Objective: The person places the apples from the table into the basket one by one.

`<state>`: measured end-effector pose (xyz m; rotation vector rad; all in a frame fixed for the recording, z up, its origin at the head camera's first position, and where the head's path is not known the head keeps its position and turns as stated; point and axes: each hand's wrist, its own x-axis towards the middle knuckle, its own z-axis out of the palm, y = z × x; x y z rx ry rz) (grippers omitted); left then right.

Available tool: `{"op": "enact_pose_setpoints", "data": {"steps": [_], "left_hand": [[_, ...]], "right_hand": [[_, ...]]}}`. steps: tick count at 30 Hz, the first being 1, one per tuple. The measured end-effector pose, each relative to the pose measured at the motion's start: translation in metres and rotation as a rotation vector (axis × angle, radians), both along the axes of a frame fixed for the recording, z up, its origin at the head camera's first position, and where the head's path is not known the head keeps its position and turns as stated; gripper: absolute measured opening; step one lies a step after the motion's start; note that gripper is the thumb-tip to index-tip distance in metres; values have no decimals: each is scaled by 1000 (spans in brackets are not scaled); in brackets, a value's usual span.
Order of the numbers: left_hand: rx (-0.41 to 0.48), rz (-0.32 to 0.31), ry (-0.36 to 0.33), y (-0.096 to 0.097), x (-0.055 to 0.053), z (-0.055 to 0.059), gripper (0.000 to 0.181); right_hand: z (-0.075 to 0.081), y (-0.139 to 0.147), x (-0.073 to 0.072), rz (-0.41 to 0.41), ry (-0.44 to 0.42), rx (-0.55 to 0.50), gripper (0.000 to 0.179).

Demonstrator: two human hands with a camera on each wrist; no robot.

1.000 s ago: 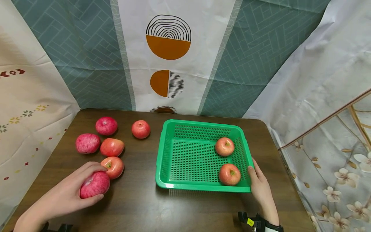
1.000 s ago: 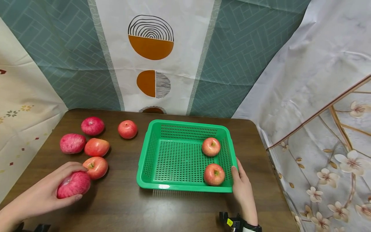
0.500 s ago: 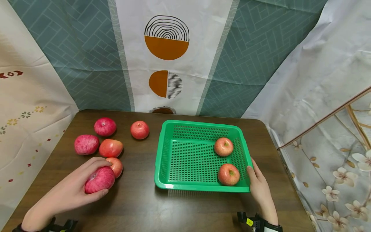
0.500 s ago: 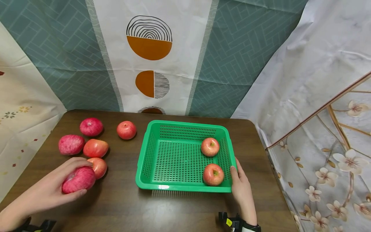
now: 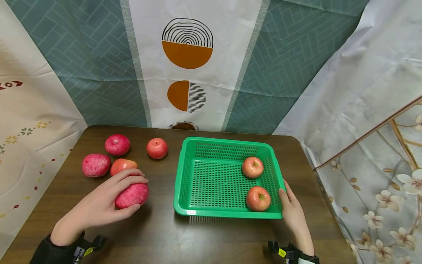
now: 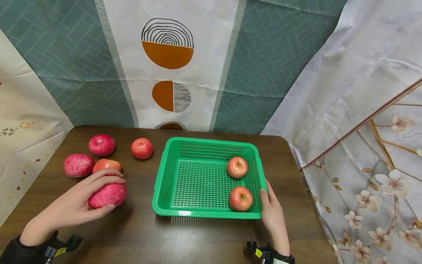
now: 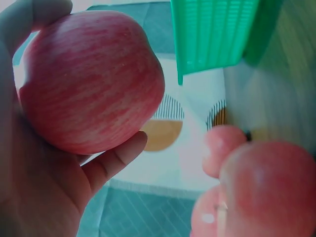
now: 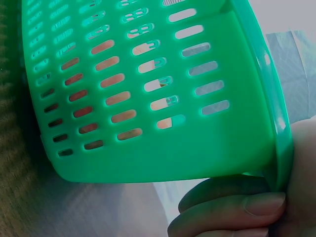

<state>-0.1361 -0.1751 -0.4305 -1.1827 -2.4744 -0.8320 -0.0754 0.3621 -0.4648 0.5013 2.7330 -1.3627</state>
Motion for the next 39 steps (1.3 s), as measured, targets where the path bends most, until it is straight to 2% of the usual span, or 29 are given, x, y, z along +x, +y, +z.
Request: {"op": "enact_pose_setpoints", "data": {"steps": [9, 13, 21, 31, 39], "left_hand": [[3, -47, -48, 35, -10, 16, 62], [1, -80, -36, 54, -17, 22, 59], [-20, -188, -32, 95, -33, 39, 50], [-67, -272, 3, 140, -49, 50, 43], [-110, -309, -9, 167, -61, 54, 40]], "right_hand": [[2, -1, 1, -4, 4, 3, 59], [2, 0, 1, -5, 1, 11, 60], [2, 1, 2, -11, 3, -6, 60], [2, -1, 2, -20, 13, -23, 61], [2, -3, 1, -16, -3, -7, 62]]}}
